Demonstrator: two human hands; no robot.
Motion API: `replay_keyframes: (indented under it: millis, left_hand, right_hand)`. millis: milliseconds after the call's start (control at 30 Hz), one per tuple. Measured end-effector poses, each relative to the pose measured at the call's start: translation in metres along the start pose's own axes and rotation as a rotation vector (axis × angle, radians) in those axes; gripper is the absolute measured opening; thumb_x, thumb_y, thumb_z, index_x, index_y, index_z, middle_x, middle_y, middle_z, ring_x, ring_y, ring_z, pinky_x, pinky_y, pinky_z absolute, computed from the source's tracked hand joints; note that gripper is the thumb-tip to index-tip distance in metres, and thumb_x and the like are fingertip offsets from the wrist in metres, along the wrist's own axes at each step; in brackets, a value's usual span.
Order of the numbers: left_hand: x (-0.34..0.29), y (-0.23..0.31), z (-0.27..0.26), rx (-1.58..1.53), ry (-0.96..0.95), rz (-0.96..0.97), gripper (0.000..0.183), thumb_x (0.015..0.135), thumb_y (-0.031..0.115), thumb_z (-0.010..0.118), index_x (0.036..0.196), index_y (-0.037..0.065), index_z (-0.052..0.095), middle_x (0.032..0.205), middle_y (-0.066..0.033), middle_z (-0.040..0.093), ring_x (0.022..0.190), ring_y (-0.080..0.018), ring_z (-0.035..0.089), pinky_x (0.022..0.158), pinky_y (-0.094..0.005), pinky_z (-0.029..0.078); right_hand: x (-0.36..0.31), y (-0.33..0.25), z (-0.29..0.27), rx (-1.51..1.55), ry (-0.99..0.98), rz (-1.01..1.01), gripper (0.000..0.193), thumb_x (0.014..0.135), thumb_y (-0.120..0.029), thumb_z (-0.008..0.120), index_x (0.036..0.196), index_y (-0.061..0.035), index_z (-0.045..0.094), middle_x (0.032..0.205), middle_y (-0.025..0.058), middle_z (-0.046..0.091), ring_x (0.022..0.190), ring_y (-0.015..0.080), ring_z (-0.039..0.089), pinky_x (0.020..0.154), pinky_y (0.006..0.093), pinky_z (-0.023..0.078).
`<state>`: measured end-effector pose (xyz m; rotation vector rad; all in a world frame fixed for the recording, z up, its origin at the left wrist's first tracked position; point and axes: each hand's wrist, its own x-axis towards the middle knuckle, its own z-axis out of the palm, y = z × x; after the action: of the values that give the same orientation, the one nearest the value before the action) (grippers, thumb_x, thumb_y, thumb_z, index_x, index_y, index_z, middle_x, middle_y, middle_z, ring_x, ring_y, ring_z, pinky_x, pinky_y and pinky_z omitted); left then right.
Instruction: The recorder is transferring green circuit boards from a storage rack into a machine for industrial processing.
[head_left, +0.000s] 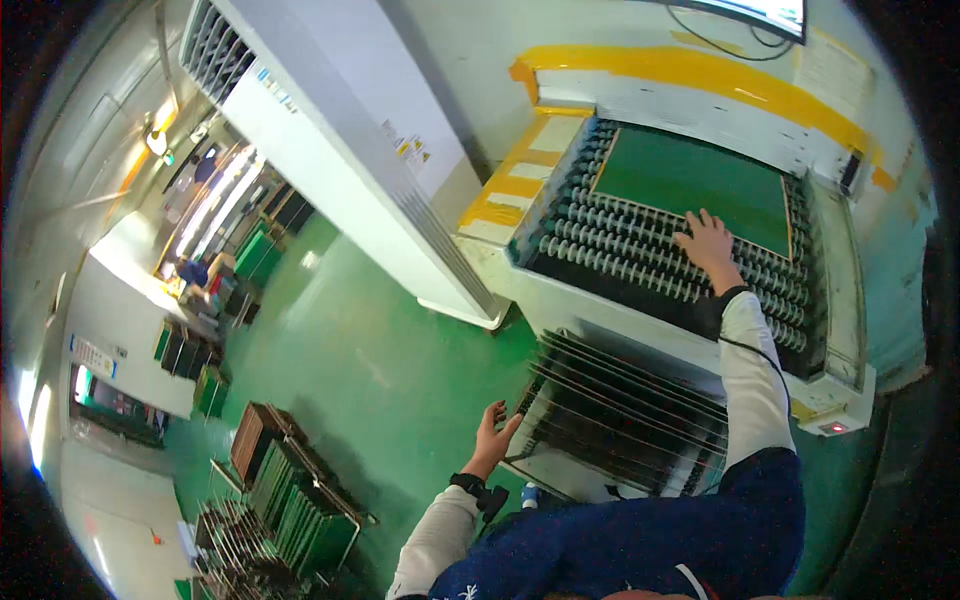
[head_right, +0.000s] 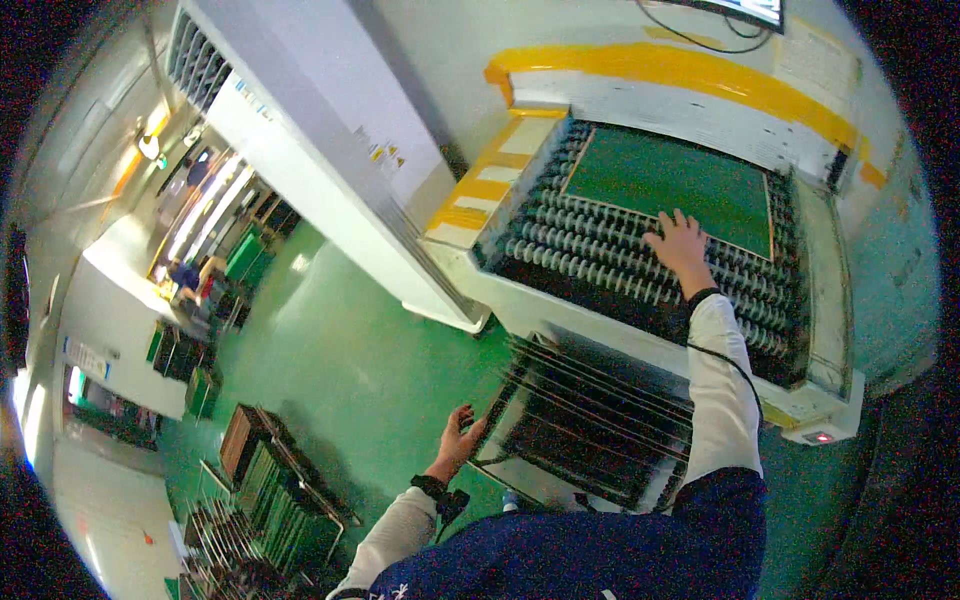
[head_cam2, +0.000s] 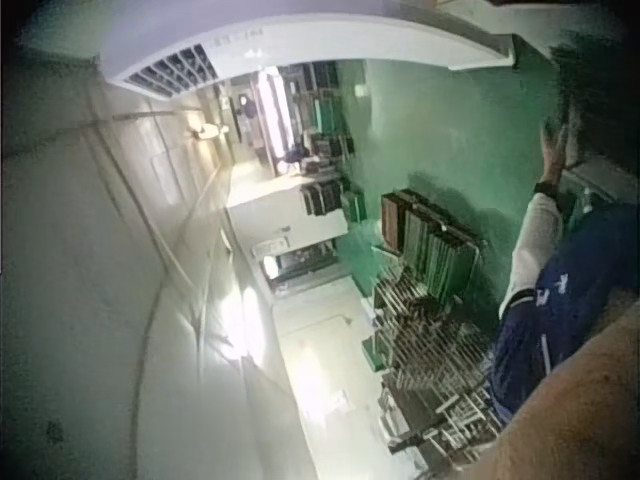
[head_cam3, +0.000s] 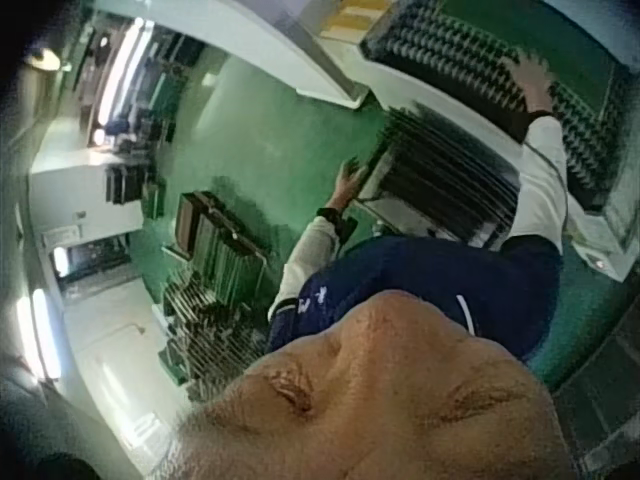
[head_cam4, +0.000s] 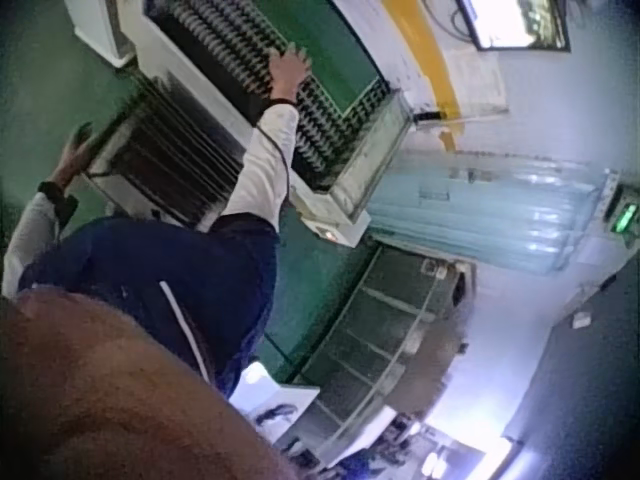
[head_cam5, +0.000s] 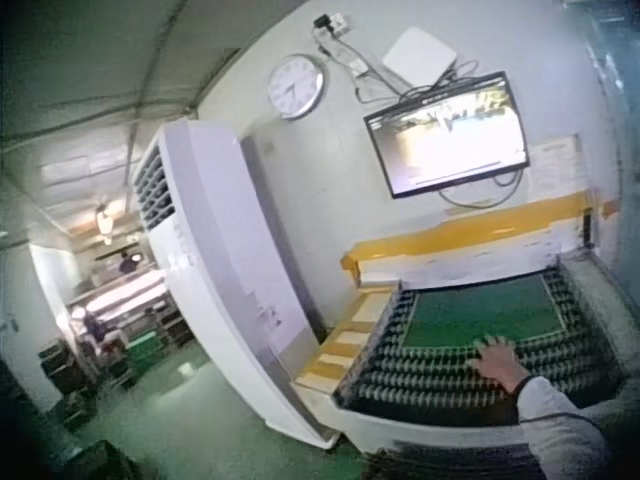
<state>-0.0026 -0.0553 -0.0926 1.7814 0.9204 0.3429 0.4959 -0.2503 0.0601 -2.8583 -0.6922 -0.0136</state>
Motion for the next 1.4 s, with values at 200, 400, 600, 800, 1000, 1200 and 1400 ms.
replay_keyframes:
  millis: [200, 400, 600, 800, 1000, 1200, 1400]
  left_hand:
    - [0.009, 0.002, 0.004, 0.016, -0.011, 0.035, 0.062, 0.078, 0.036, 0.07, 0.124, 0.004, 0.045, 0.111, -0.0134, 0.055, 0.104, -0.0236, 0.053, 0.086, -0.0359, 0.044]
    - [0.004, 0.004, 0.004, 0.001, -0.008, 0.004, 0.061, 0.078, 0.036, 0.071, 0.122, 0.003, 0.045, 0.11, -0.0139, 0.055, 0.102, -0.0242, 0.053, 0.087, -0.0362, 0.043]
    - [0.003, 0.005, -0.001, 0.031, -0.003, 0.059, 0.063, 0.078, 0.037, 0.069, 0.124, 0.002, 0.045, 0.112, -0.0163, 0.054, 0.103, -0.0266, 0.053, 0.088, -0.0367, 0.042]
    - [0.007, 0.001, 0.001, -0.026, 0.001, 0.11, 0.062, 0.077, 0.035, 0.07, 0.123, 0.002, 0.045, 0.109, -0.0159, 0.055, 0.1, -0.0259, 0.053, 0.087, -0.0356, 0.043]
    - [0.011, -0.026, 0.004, -0.171, 0.008, 0.179, 0.06, 0.077, 0.03, 0.072, 0.123, 0.001, 0.046, 0.112, -0.0154, 0.055, 0.102, -0.0256, 0.054, 0.087, -0.0352, 0.044]
    - [-0.011, -0.005, -0.012, -0.212, -0.015, 0.153, 0.059, 0.076, 0.03, 0.07, 0.122, 0.002, 0.047, 0.118, -0.0202, 0.051, 0.112, -0.0317, 0.049, 0.095, -0.0375, 0.04]
    - [-0.012, -0.021, -0.01, -0.106, 0.026, 0.229, 0.063, 0.077, 0.034, 0.068, 0.126, 0.004, 0.043, 0.12, -0.0183, 0.051, 0.114, -0.0318, 0.048, 0.097, -0.0381, 0.038]
  right_hand:
    - [0.028, 0.028, 0.002, -0.041, 0.007, -0.016, 0.068, 0.084, -0.056, 0.048, 0.139, -0.0189, 0.034, 0.146, 0.0108, 0.028, 0.133, 0.0357, 0.025, 0.105, 0.053, 0.025]
    - [-0.006, 0.005, 0.034, -0.018, 0.124, -0.283, 0.057, 0.085, -0.05, 0.05, 0.13, -0.0141, 0.047, 0.139, 0.0127, 0.039, 0.126, 0.0345, 0.037, 0.101, 0.0458, 0.034]
    - [-0.14, -0.061, 0.031, 0.446, 0.112, -0.64, 0.034, 0.082, -0.023, 0.063, 0.111, -0.0059, 0.059, 0.119, 0.0146, 0.056, 0.109, 0.0316, 0.052, 0.096, 0.0388, 0.039]
    - [-0.287, -0.107, 0.024, 0.756, -0.243, -0.625, 0.028, 0.081, -0.013, 0.063, 0.108, -0.0047, 0.06, 0.109, 0.0135, 0.06, 0.103, 0.028, 0.056, 0.09, 0.0357, 0.042]
    - [-0.365, -0.136, 0.047, 0.887, -0.591, -0.391, 0.033, 0.082, -0.014, 0.062, 0.113, -0.0034, 0.058, 0.104, 0.0133, 0.061, 0.097, 0.0237, 0.059, 0.084, 0.0327, 0.045]
    - [-0.398, -0.14, 0.076, 0.686, -0.471, -0.496, 0.042, 0.079, -0.017, 0.064, 0.118, -0.0045, 0.055, 0.109, 0.0165, 0.059, 0.099, 0.0305, 0.058, 0.086, 0.0371, 0.044]
    - [-0.408, -0.13, 0.106, 0.389, -0.409, -0.432, 0.033, 0.079, -0.017, 0.06, 0.108, -0.0015, 0.056, 0.1, 0.0224, 0.06, 0.093, 0.0375, 0.058, 0.079, 0.0421, 0.046]
